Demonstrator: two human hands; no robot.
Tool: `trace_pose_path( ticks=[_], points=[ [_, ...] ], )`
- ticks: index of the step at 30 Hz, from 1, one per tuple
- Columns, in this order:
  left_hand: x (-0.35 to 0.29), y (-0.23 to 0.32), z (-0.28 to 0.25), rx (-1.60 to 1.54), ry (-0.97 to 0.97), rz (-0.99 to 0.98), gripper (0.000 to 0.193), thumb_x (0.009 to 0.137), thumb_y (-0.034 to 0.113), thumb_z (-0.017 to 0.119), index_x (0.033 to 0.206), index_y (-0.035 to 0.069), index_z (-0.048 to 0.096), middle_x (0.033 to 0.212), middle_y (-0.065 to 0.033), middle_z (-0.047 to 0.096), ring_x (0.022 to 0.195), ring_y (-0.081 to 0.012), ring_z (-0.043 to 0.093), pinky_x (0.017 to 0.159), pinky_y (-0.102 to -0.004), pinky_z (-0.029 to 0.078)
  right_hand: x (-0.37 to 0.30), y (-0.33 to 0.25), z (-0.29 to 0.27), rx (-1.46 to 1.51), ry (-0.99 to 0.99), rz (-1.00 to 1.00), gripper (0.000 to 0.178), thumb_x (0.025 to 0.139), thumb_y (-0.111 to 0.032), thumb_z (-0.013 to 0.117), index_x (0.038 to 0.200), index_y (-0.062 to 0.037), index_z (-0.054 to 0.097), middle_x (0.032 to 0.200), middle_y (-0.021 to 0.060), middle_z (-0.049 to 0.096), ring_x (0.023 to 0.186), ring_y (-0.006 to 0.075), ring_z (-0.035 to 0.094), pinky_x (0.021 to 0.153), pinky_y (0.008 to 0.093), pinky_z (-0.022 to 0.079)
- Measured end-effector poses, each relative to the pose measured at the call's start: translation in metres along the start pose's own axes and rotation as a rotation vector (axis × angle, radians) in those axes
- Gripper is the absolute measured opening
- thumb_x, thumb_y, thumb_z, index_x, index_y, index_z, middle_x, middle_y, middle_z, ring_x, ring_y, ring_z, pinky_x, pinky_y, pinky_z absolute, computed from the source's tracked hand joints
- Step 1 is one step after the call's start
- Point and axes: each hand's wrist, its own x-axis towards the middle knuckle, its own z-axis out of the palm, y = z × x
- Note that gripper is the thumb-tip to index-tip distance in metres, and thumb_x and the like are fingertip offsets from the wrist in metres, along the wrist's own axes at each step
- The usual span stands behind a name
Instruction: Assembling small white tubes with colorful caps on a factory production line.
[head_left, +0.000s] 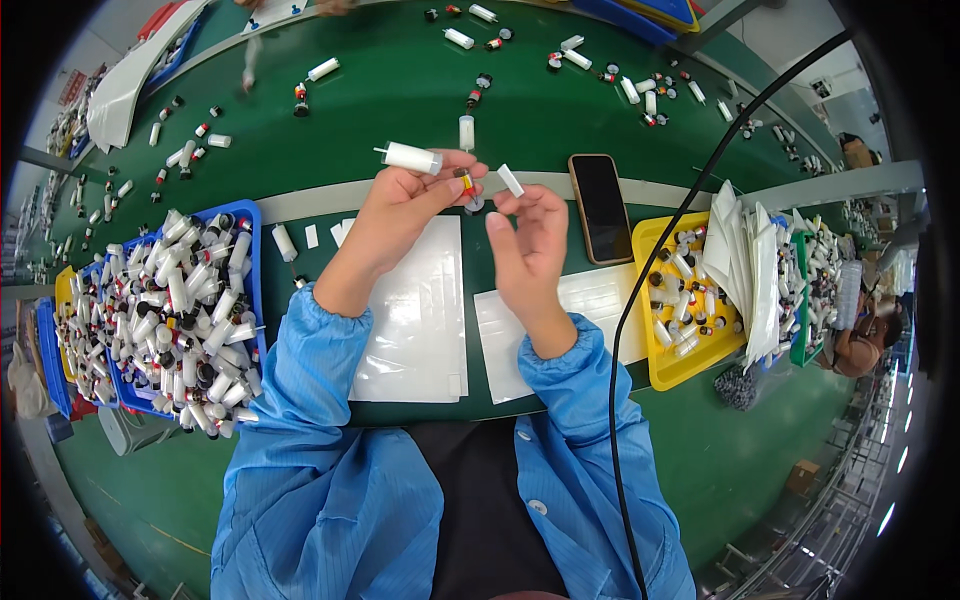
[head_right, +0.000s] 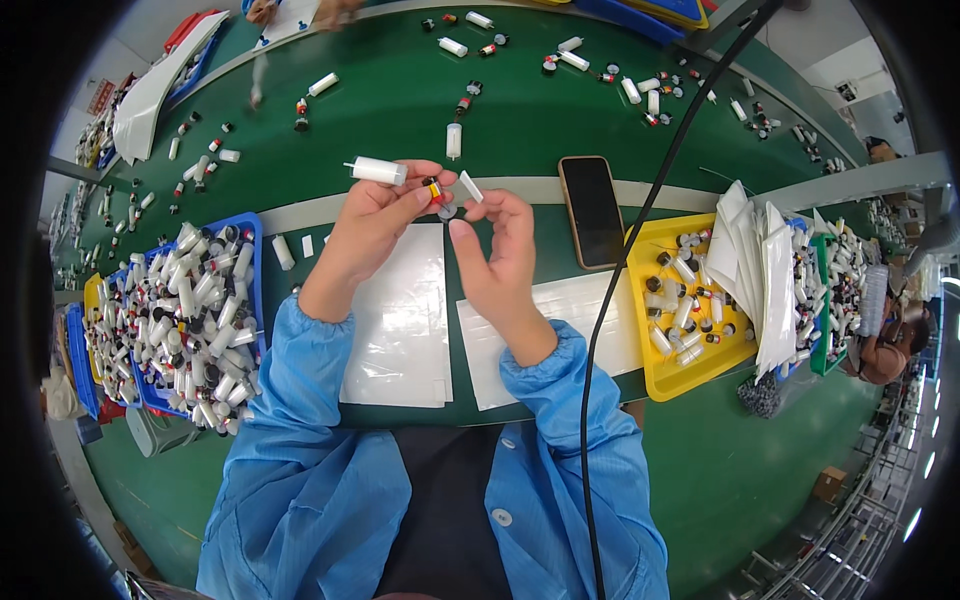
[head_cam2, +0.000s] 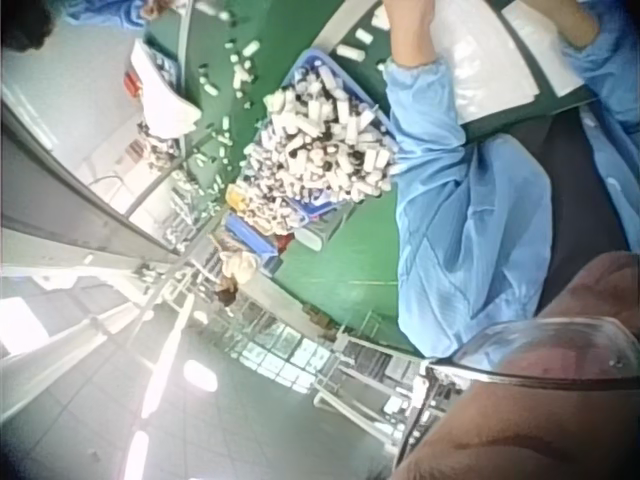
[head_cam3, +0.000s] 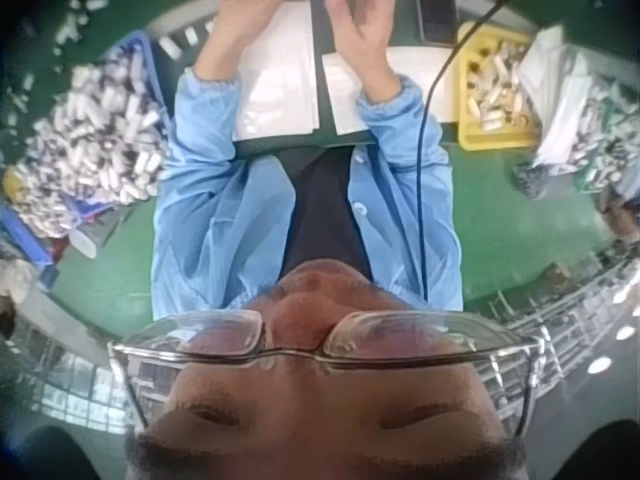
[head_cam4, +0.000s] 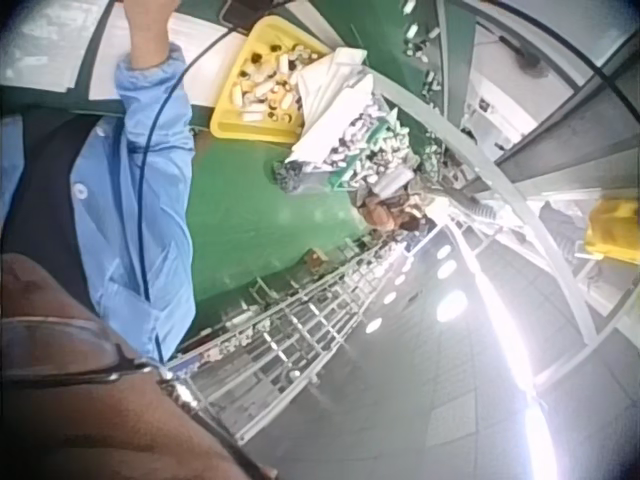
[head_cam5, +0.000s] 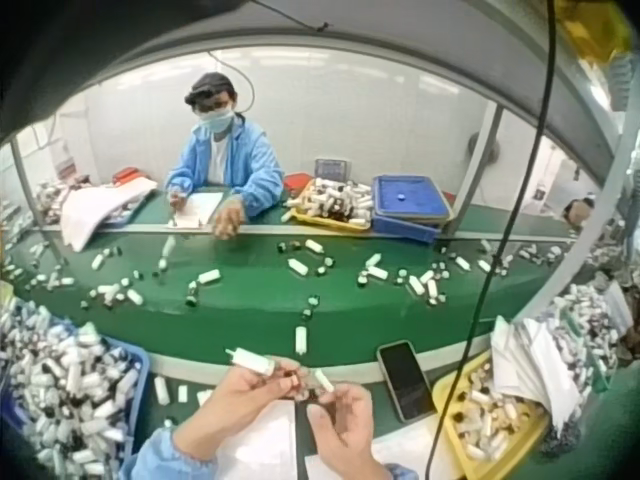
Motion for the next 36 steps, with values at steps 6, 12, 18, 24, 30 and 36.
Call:
trace_pose_path(
  ticks=[6, 12, 18, 24, 30, 36],
  points=[
    [0.0, 0.001, 0.003, 0.083, -0.087, 0.058, 0.028, 0.099, 0.0, 0.057, 0.126, -0.003, 0.062, 0.118, -0.0108, 0.07, 0.104, -0.0154, 0.066, 0.093, -0.0303, 0.053, 0.028, -0.026, -0.019, 0.358, -0.04, 0.469, 0.016, 0.103, -0.017, 0.057, 0.099, -0.0029, 0.063, 0.081, -0.0022, 0.055, 0.076, 0.0055, 0.049, 0.067, 0.0207, 0.037],
    [-0.004, -0.002, 0.006, 0.128, -0.124, 0.069, 0.026, 0.098, 0.0, 0.06, 0.123, -0.002, 0.064, 0.111, -0.0075, 0.07, 0.102, -0.0133, 0.066, 0.09, -0.0286, 0.054, 0.03, -0.021, -0.021, 0.245, -0.179, 0.579, 0.02, 0.102, -0.021, 0.061, 0.1, -0.0013, 0.067, 0.078, -0.0045, 0.055, 0.073, 0.0028, 0.046, 0.064, 0.0192, 0.034],
    [-0.003, -0.004, 0.007, 0.189, -0.09, 0.081, 0.026, 0.097, 0.0, 0.06, 0.122, -0.002, 0.065, 0.112, -0.0076, 0.071, 0.102, -0.0133, 0.067, 0.09, -0.0278, 0.054, 0.027, -0.021, -0.015, 0.072, -0.155, 0.529, 0.023, 0.102, -0.024, 0.063, 0.098, -0.0021, 0.069, 0.078, -0.0048, 0.056, 0.071, 0.0015, 0.045, 0.064, 0.0188, 0.035],
    [-0.001, -0.006, 0.007, 0.174, -0.067, 0.071, 0.026, 0.097, -0.001, 0.06, 0.122, -0.002, 0.066, 0.112, -0.0074, 0.071, 0.101, -0.0134, 0.067, 0.09, -0.028, 0.054, 0.019, -0.015, -0.016, 0.188, -0.107, 0.507, 0.023, 0.102, -0.024, 0.063, 0.099, -0.0018, 0.068, 0.08, -0.004, 0.058, 0.072, 0.0027, 0.047, 0.065, 0.0196, 0.037],
    [-0.002, -0.008, 0.007, 0.195, -0.078, 0.086, 0.025, 0.097, 0.0, 0.06, 0.122, -0.001, 0.067, 0.11, -0.0074, 0.072, 0.099, -0.0135, 0.067, 0.09, -0.0282, 0.054, 0.019, -0.014, -0.014, 0.058, -0.136, 0.491, 0.023, 0.102, -0.024, 0.063, 0.1, -0.0012, 0.068, 0.08, -0.0038, 0.058, 0.071, 0.0029, 0.047, 0.063, 0.0192, 0.037],
    [-0.004, 0.001, 0.01, 0.269, -0.085, 0.115, 0.028, 0.096, 0.003, 0.062, 0.123, -0.001, 0.067, 0.109, -0.0087, 0.072, 0.099, -0.015, 0.068, 0.089, -0.0289, 0.054, 0.017, -0.018, -0.009, -0.012, -0.032, 0.428, 0.019, 0.1, -0.018, 0.066, 0.1, 0.001, 0.067, 0.084, -0.0003, 0.066, 0.074, 0.004, 0.055, 0.068, 0.02, 0.044]
  ],
)
